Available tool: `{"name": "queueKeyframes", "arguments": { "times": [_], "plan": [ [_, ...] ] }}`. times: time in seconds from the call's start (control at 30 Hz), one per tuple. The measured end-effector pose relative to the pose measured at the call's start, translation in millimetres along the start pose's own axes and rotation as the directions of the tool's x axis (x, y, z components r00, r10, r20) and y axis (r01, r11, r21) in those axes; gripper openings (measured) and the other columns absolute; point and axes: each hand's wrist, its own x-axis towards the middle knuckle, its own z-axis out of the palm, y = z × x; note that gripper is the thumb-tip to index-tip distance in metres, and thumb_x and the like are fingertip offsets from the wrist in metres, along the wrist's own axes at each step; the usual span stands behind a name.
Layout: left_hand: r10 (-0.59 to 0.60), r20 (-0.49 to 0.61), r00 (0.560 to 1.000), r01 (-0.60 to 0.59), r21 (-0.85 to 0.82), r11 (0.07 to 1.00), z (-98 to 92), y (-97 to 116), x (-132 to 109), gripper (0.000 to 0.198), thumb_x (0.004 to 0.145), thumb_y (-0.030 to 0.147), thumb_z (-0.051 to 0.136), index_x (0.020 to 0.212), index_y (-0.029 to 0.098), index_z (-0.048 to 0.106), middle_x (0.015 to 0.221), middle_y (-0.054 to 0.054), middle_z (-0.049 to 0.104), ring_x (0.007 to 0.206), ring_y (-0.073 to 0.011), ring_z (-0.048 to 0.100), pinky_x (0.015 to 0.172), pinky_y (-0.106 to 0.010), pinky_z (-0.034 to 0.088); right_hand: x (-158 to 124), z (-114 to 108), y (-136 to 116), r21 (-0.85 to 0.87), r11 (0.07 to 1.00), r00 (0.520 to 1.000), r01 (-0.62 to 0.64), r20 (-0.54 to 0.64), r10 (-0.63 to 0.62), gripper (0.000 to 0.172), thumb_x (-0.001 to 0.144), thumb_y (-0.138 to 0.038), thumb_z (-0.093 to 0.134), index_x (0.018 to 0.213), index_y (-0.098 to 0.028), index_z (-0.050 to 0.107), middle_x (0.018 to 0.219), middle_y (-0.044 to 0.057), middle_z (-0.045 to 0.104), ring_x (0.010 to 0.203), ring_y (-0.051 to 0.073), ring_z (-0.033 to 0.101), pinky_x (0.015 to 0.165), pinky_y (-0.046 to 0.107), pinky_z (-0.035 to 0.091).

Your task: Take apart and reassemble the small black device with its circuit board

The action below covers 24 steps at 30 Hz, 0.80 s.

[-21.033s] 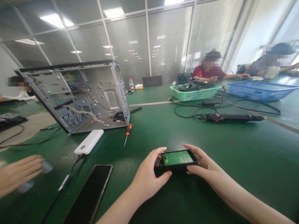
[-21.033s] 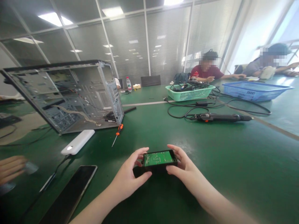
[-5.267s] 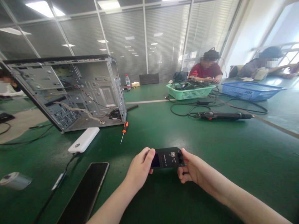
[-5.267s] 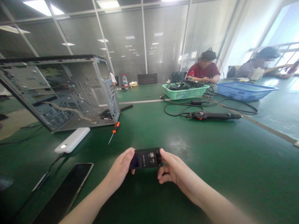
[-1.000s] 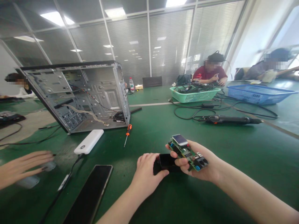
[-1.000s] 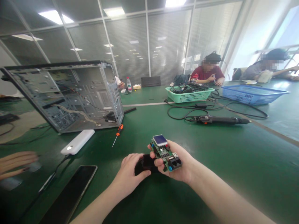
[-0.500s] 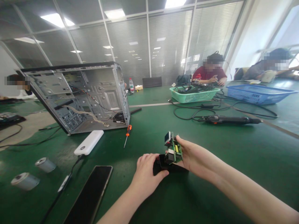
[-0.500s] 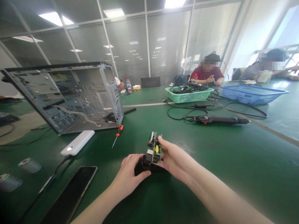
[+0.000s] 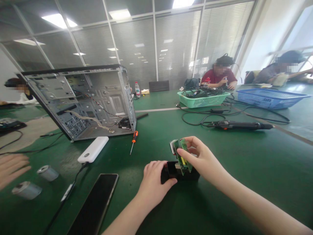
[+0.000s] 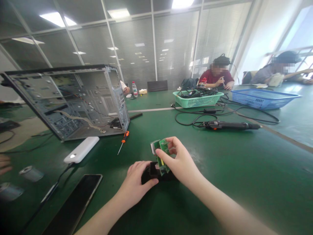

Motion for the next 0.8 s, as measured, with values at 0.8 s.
{"name": "queueKeyframes", "arguments": {
  "times": [0.8],
  "plan": [
    [-0.008, -0.013, 1.000, 0.008, 0.032, 0.999, 3.0, -0.5, 1.6, 0.035, 0.072, 0.027, 0.069, 0.104, 0.021, 0.059, 0.106, -0.006, 0.062, 0.104, -0.0275, 0.051, 0.094, -0.043, 0.036, -11.4, -8.5, 17.3, -0.493, 0.364, 0.505, 0.790, 0.187, -0.843, 0.030, 0.085, -0.015, 0.057, 0.113, -0.019, 0.046, 0.115, 0.010, 0.057, 0.109, 0.023, 0.054, 0.092, 0.037, 0.048]
  ]
}}
